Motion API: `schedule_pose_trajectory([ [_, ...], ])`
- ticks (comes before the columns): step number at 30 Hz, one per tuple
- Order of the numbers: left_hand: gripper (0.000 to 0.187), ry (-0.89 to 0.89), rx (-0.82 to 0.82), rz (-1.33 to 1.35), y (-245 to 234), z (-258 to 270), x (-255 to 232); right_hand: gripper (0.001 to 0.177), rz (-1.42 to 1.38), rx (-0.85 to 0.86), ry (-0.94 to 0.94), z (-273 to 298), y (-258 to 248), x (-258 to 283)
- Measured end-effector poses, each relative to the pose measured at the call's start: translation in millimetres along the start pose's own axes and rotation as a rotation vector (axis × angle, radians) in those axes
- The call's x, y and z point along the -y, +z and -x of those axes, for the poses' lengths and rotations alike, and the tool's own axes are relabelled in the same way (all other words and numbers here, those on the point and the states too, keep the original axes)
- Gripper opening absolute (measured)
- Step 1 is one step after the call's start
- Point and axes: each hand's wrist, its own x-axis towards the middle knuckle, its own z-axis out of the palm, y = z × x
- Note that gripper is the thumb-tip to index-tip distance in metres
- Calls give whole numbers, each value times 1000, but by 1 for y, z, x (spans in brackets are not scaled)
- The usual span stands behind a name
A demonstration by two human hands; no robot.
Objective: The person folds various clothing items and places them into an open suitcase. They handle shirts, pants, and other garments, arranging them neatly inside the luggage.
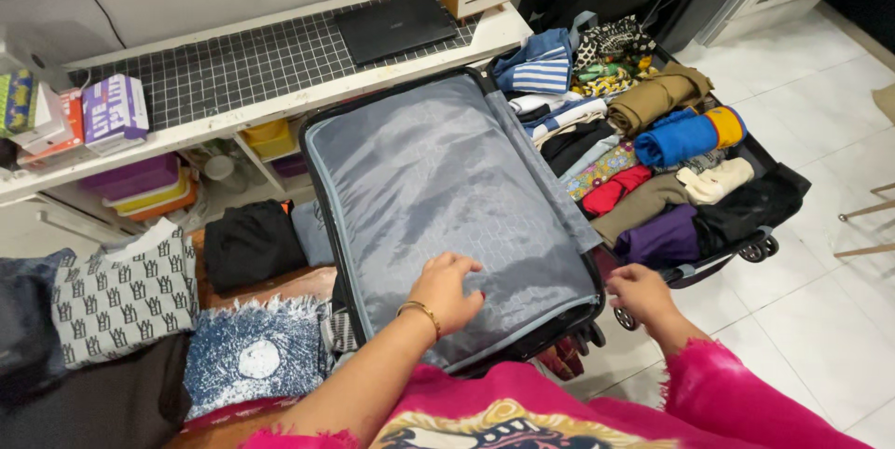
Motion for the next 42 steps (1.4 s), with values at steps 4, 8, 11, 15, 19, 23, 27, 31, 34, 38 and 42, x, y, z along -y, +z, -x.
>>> schedule_pose_trajectory([
  [4, 44, -5, 40, -33, -2, -9, -12, 24, 344, -230, -57, -27, -38, -4],
  [8, 46, -92, 53, -47, 6, -26, -29, 30, 716, -419, -185, -50, -86, 8],
  [11, 45, -165, 37, -19, 19, -50, -49, 40, 852, -432, -121, -68, -113, 33],
  [15, 43, -162, -31, 10, 50, -91, -79, 65, 1063, -276, -45, -93, -148, 63],
  [19, 41, -67, -104, 9, 85, -128, -104, 76, 1180, -122, -1, -132, -170, 75],
  [23, 42, -107, -87, 4, 110, -147, -123, 88, 1217, 39, 5, -166, -192, 67],
  [27, 42, -148, -111, -8, 124, -150, -132, 88, 1349, 116, 62, -188, -200, 52],
  [31, 42, -207, -99, 0, 125, -148, -135, 79, 1374, 97, 2, -207, -214, 31],
  [34, 41, -228, -115, -21, 122, -146, -134, 72, 1334, 71, -17, -227, -229, 20],
  [38, 42, -254, -130, -34, 122, -151, -136, 64, 1242, -42, -90, -257, -253, 17],
  [42, 42, -234, -147, -7, 127, -149, -138, 56, 1074, -171, -275, -274, -283, 24],
])
